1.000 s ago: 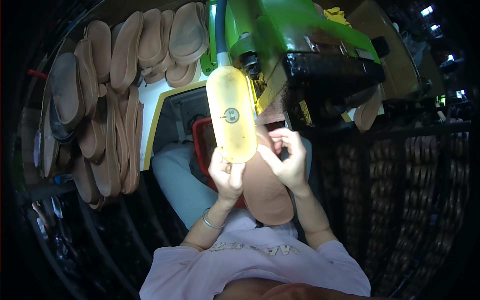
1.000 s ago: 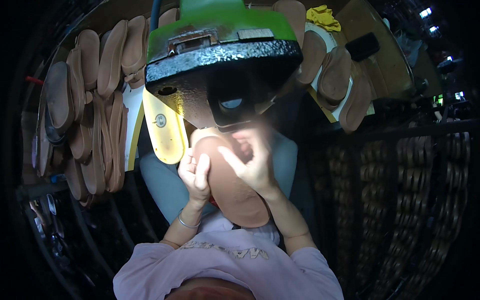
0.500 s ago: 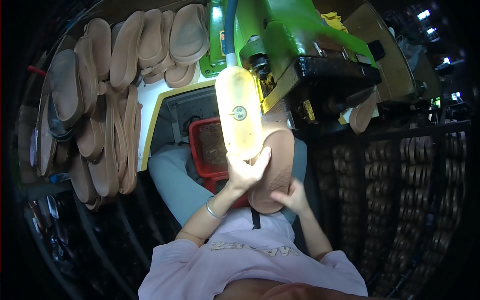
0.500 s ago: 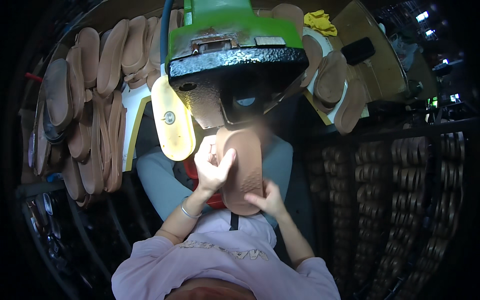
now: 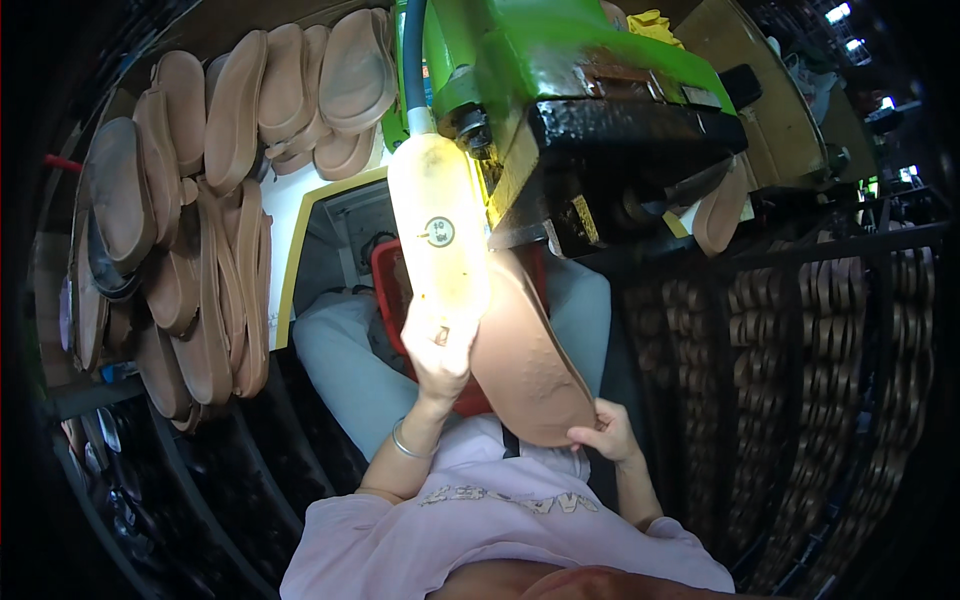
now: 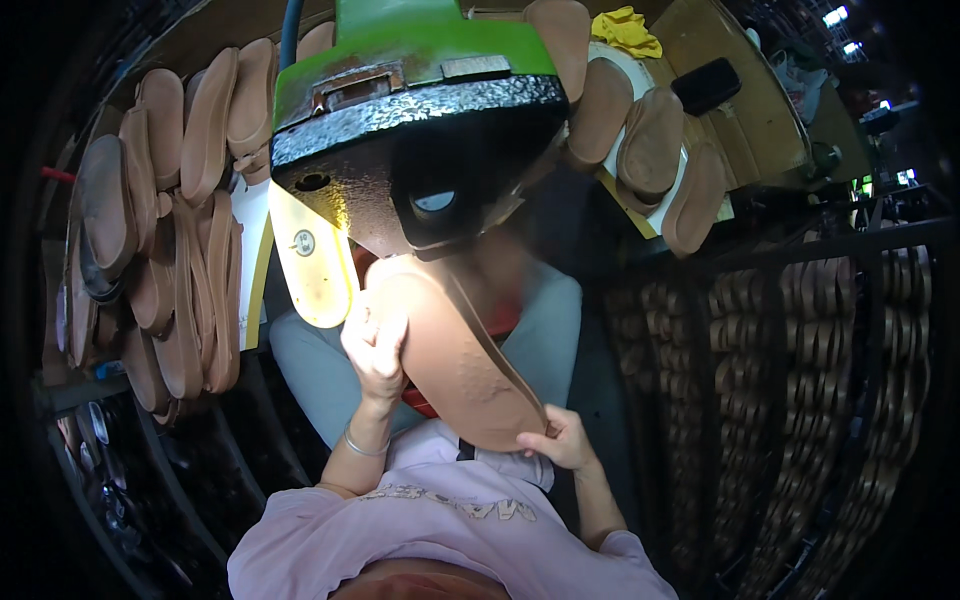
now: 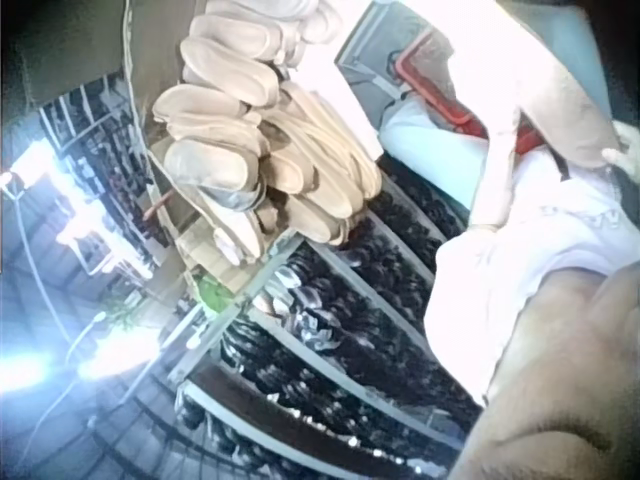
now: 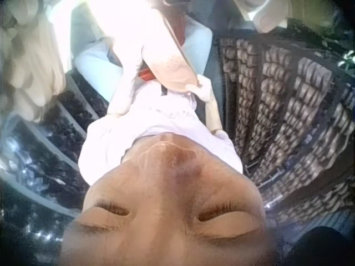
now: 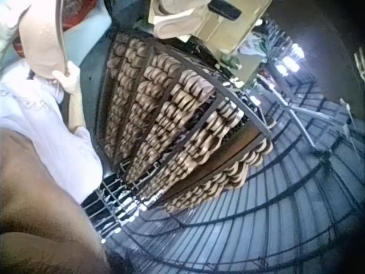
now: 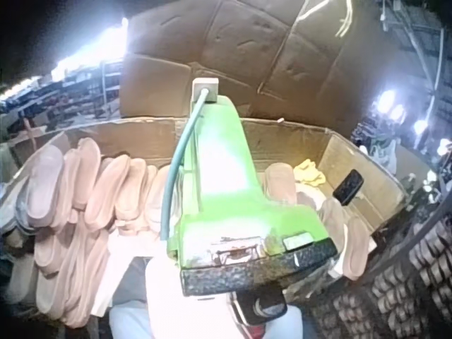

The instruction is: The person repeatedly picks up brown shoe insoles from a stack and presses their edges against a rotating grinding wheel on a green machine. After grinding, the person places the insoles onto a growing pile on the table. The process is repeated continuously throughout the clip.

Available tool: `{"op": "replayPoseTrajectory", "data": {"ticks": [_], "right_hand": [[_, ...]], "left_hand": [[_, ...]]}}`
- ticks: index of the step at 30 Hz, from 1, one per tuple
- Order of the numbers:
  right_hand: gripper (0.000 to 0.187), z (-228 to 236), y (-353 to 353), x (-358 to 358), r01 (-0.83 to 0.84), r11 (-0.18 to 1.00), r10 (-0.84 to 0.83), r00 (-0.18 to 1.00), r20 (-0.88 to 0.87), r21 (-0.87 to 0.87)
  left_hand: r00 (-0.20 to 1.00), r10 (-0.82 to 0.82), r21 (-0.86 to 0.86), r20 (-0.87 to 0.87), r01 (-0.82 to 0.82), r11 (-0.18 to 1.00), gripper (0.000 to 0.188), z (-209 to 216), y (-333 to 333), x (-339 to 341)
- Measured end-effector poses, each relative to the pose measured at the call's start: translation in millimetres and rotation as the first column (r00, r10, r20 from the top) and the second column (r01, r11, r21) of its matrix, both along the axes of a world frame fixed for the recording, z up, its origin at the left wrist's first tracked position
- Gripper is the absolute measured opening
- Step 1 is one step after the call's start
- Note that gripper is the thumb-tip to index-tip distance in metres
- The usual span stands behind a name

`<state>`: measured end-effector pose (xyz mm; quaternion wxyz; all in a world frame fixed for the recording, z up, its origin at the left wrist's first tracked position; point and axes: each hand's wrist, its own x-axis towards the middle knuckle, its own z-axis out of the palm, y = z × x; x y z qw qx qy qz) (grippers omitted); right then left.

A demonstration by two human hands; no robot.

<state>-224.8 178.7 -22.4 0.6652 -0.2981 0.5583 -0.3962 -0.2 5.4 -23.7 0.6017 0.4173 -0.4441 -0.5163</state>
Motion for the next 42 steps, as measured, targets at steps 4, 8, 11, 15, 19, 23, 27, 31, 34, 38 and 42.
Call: {"op": "replayPoseTrajectory", "data": {"ticks": [4,8,11,15,19,23,27,31,34,38,42], "right_hand": [[0.017,-18,-6,-15,0.315,0.938,-0.324,0.945,-0.038,-0.145],[0.021,-31,-12,-40,0.656,0.733,-0.66,0.75,0.045,-0.182],[0.023,-27,-26,-64,0.89,0.392,-0.89,0.431,0.147,-0.235],[0.023,-8,-46,-57,0.969,0.163,-0.926,0.214,0.312,-0.184],[0.025,-14,-62,-84,0.909,0.243,-0.876,0.355,0.326,-0.337],[0.034,13,-72,-128,0.855,0.318,-0.859,0.443,0.257,-0.409],[0.046,14,-82,-170,0.745,0.434,-0.823,0.557,0.114,-0.506],[0.055,38,-115,-211,0.665,0.451,-0.823,0.568,0.011,-0.596],[0.053,59,-117,-271,0.642,0.454,-0.826,0.563,-0.023,-0.618],[0.017,74,-107,-310,0.679,0.505,-0.728,0.667,0.159,-0.533],[0.019,25,-126,-290,0.908,0.154,-0.799,0.346,0.492,-0.389]], "left_hand": [[0.975,-0.017,0.121,-0.22,0.045,0.992,0.036,12,5,1],[0.965,-0.222,0.14,-0.137,0.241,0.96,0.041,22,3,-16],[0.904,-0.389,0.19,-0.178,0.42,0.888,0.047,8,4,-49],[0.875,-0.391,0.263,-0.287,0.464,0.846,0.048,-1,15,-145],[0.814,-0.374,0.243,-0.444,0.511,0.824,0.051,-6,31,-210],[0.833,-0.475,0.211,-0.284,0.537,0.816,0.051,-18,66,-204],[0.649,-0.555,0.234,-0.521,0.733,0.638,0.045,-26,60,-193],[0.551,-0.683,0.208,-0.479,0.828,0.521,0.038,-23,34,-215],[0.628,-0.712,0.104,-0.314,0.768,0.632,0.044,-1,-10,-232],[0.61,-0.653,-0.047,-0.449,0.714,0.699,0.069,61,-82,-255],[0.473,-0.659,-0.173,-0.585,0.721,0.671,0.055,73,-105,-270]]}}
